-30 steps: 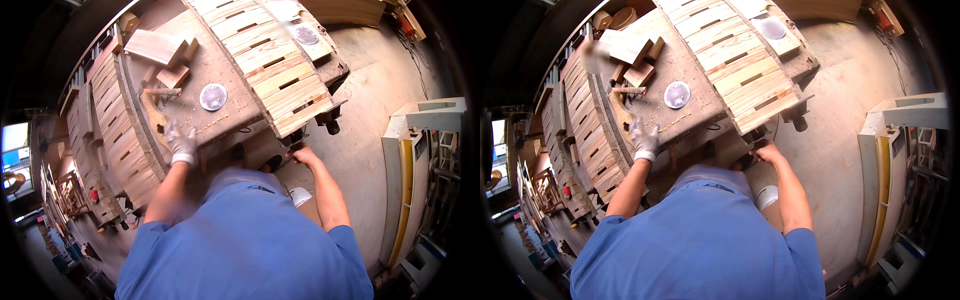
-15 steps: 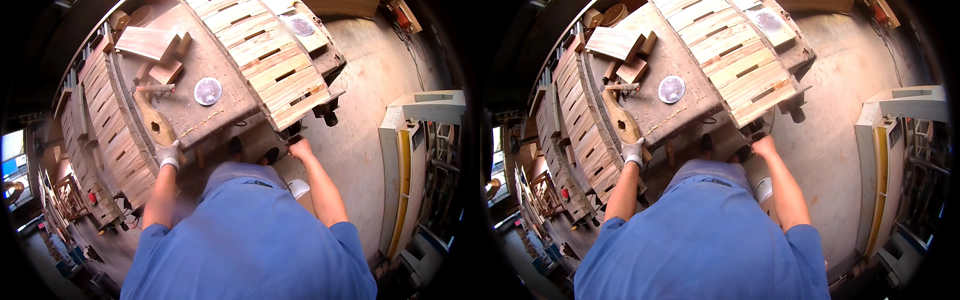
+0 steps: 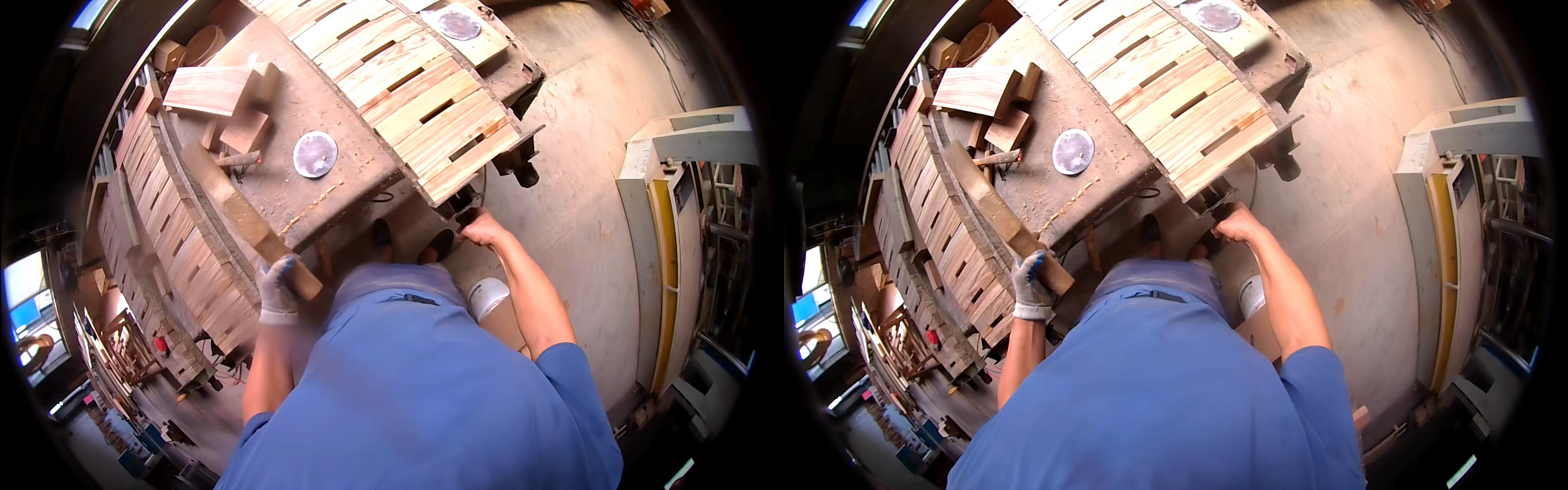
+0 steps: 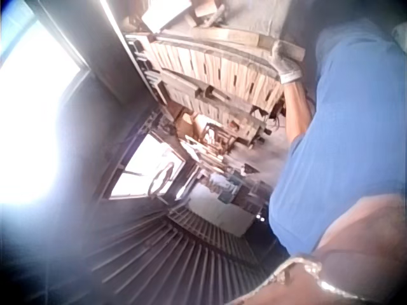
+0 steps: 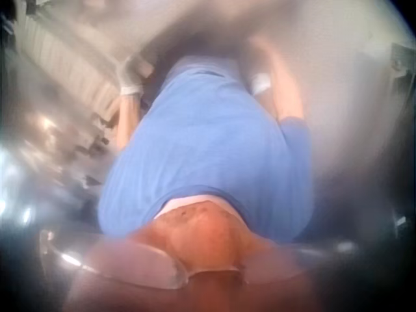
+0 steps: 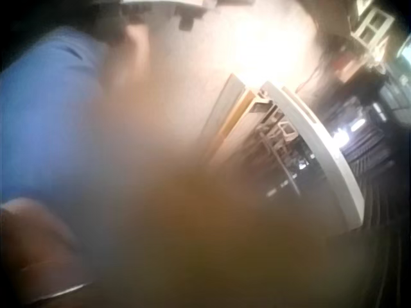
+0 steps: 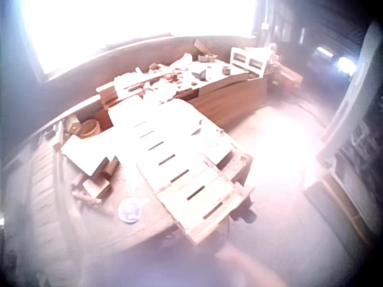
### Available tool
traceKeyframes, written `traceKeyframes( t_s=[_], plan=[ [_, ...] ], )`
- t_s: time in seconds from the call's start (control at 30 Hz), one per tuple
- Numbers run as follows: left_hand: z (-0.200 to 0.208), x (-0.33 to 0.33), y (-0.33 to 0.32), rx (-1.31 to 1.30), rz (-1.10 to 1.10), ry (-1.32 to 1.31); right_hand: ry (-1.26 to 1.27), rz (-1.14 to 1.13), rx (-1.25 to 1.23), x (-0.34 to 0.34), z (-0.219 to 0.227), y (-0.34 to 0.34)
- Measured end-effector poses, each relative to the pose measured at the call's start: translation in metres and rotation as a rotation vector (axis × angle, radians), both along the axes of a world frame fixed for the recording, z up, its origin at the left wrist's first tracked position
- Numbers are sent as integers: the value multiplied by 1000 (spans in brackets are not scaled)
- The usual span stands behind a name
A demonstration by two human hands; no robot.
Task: The person assembles a wooden pallet-like structure by inserting wooden slats into a frame and securing them with a hammer. They then move to a different area to adjust clamps on a large curved wooden board.
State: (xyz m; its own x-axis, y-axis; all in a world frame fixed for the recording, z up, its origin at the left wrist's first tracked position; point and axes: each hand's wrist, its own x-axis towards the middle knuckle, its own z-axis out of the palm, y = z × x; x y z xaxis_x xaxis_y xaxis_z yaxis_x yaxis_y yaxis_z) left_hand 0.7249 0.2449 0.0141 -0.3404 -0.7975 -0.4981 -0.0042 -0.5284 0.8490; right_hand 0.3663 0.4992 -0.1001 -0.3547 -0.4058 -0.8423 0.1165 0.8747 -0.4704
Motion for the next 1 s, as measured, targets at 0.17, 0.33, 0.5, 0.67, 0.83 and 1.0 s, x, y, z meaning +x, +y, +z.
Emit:
traceKeyframes(
  t_s=[0.17, 0.33, 0.5, 0.67, 0.83, 1.0],
  plan=[
    [38, -61, 3, -141, -458, 1, -118, -43, -11, -3, -12, 3],
    [76, -149, 14, -436, -1117, -270, 109, -62, -180, 14, 31, 15],
    [17, -185, 51, -273, -1594, -189, -175, -953, -533, 28, -21, 123],
    [-23, -201, 92, 53, -1767, -355, -355, -1521, -623, 53, 31, 131],
    [-42, -210, 111, 368, -1659, -399, -327, -1292, -524, 65, -17, 110],
    [-34, -216, 125, 641, -1385, -356, -382, -1295, -536, 41, -39, 85]
  ],
)
